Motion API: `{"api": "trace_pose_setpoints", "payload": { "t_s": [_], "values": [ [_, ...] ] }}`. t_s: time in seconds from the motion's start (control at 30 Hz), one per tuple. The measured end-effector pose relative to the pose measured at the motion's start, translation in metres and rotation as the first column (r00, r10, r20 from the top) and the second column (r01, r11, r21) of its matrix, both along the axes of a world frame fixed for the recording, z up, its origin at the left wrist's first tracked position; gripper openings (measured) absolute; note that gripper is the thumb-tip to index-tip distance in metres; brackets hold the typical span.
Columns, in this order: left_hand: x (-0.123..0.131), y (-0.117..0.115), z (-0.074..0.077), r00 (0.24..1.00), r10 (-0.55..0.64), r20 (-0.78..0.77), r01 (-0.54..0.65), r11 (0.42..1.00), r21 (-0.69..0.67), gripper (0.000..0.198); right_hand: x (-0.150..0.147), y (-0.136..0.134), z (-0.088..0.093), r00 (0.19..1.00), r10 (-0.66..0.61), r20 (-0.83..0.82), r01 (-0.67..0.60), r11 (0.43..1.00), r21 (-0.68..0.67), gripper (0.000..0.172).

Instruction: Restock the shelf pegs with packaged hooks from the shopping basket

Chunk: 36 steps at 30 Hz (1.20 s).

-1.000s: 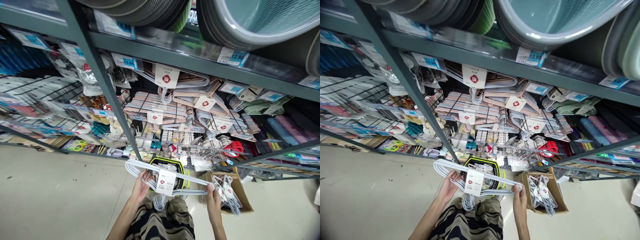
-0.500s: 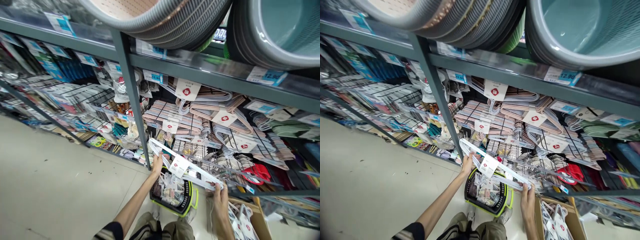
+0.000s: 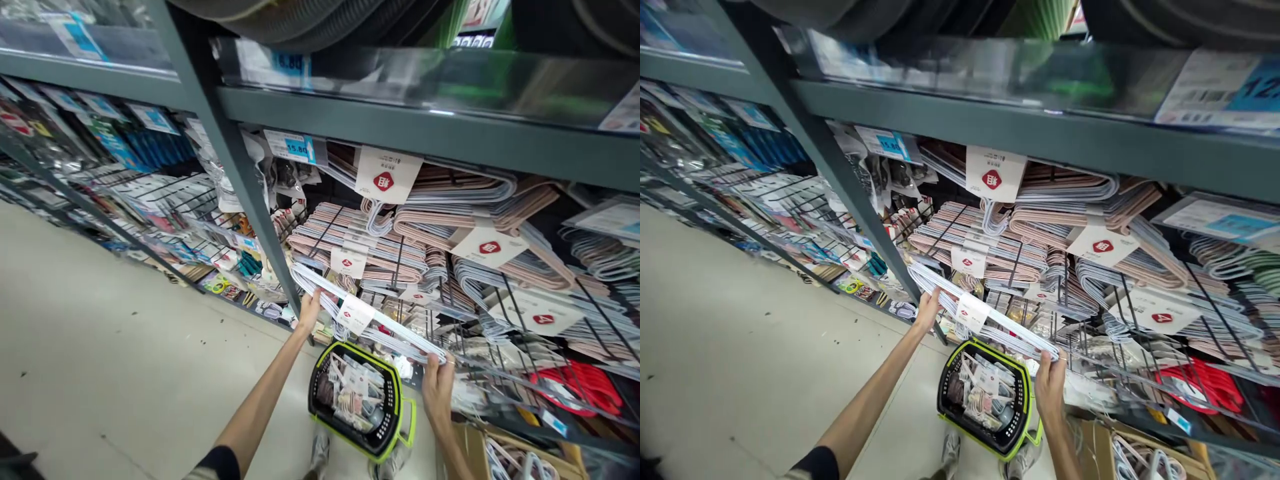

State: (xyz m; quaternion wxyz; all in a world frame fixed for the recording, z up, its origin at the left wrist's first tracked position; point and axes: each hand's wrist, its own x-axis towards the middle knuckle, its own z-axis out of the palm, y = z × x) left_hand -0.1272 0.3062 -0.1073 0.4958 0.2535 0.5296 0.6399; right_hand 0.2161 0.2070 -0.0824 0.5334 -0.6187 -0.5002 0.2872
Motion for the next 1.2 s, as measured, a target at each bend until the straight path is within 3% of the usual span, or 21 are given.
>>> {"api": "trace_pose_setpoints", "payload": {
  "t_s": [0.2,0.47,0.7,1.0,1.2],
  "values": [
    [-0.007,0.020,0.004,0.999,0.039,0.027,-0.040,0.999,0.029,0.051,-0.006,0.023,0.008,0.998,0.007,0.055,-0.008,1.000,0.026,0.042],
    [-0.011,0.043,0.007,0.988,0.130,0.079,-0.135,0.989,0.054,0.042,-0.011,0.043,0.001,0.998,0.038,0.054,-0.039,0.999,0.023,0.045],
    [-0.009,0.041,0.012,0.946,0.233,0.225,-0.260,0.961,0.096,0.042,-0.013,0.055,0.005,0.998,-0.007,0.067,-0.001,0.994,0.105,0.045],
    [-0.003,0.052,0.016,0.945,0.241,0.221,-0.260,0.964,0.059,0.041,-0.014,0.069,0.012,0.999,-0.037,0.030,0.031,0.982,0.186,0.045],
    [0.003,0.065,0.018,0.981,0.109,0.160,-0.132,0.981,0.144,0.037,-0.017,0.075,0.017,1.000,0.006,0.009,-0.008,0.960,0.280,0.038]
  ]
}}
